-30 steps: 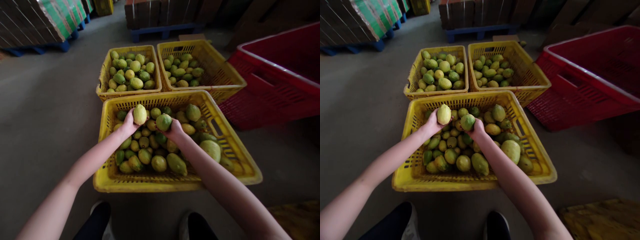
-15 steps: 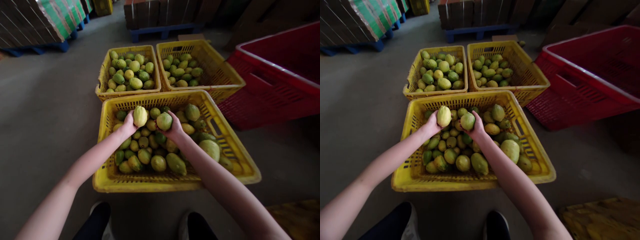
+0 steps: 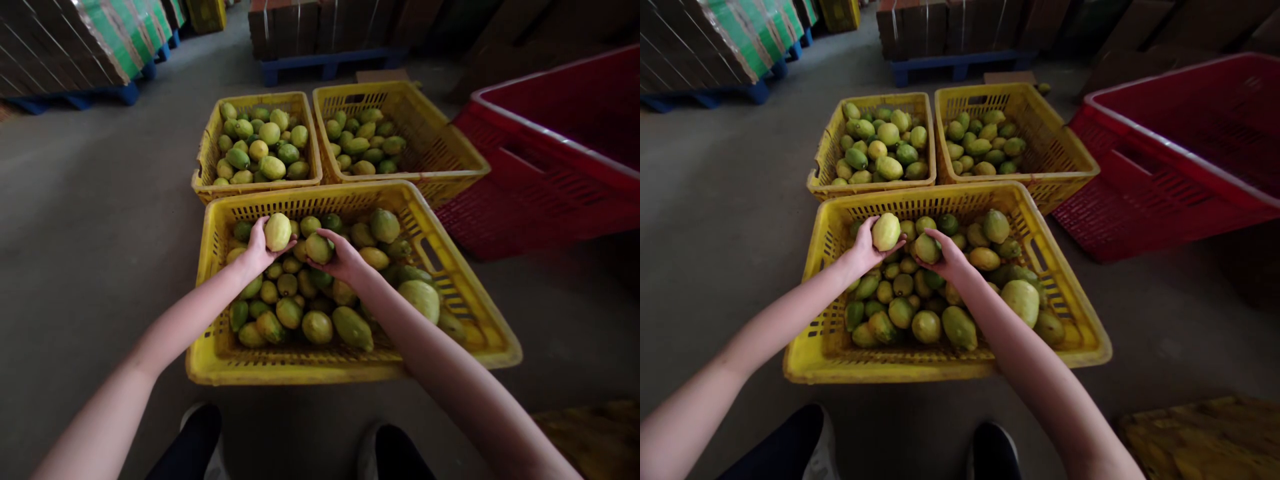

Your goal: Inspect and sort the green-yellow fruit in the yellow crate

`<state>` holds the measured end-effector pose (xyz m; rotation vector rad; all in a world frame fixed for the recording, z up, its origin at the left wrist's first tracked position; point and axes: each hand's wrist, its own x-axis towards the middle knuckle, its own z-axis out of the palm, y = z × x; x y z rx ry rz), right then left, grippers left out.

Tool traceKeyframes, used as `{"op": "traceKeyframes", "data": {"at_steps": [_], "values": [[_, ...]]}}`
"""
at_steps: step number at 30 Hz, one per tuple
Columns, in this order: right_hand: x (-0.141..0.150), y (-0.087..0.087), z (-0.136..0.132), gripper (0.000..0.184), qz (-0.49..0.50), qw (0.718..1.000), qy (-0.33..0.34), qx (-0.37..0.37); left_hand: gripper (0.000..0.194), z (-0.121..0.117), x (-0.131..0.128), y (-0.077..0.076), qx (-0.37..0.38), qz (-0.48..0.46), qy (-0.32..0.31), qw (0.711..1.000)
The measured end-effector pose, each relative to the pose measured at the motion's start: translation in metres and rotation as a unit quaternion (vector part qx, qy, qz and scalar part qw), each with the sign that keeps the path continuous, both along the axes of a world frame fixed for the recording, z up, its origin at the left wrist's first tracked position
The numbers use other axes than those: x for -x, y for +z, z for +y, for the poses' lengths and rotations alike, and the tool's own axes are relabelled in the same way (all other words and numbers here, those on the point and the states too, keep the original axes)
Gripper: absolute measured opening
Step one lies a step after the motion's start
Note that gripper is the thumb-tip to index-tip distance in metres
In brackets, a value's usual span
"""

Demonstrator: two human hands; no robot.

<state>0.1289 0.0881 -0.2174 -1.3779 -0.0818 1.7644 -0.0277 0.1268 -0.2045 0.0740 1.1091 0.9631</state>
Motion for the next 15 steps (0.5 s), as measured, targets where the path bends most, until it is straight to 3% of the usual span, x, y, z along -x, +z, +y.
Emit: {"op": "traceKeyframes", "data": {"at_steps": [4, 9, 12, 15], "values": [[0.0, 0.001, 0.0, 0.008, -0.001, 1.0, 0.012, -0.011, 0.04, -0.002, 0.003, 0.0, -0.02, -0.009, -0.016, 1.0], [-0.011, 0.002, 0.002, 0.03, 0.025, 0.999, -0.009, -0.036, 0.047, -0.01, 0.008, 0.006, -0.059, -0.098, -0.027, 0.993], [-0.011, 0.001, 0.002, 0.025, -0.034, 0.988, -0.077, -0.125, 0.045, -0.012, 0.005, 0.014, -0.061, -0.112, -0.017, 0.992], [-0.005, -0.001, -0.002, 0.036, -0.167, 0.937, -0.133, -0.277, 0.043, -0.015, -0.006, 0.022, -0.06, -0.119, -0.038, 0.99]]}}
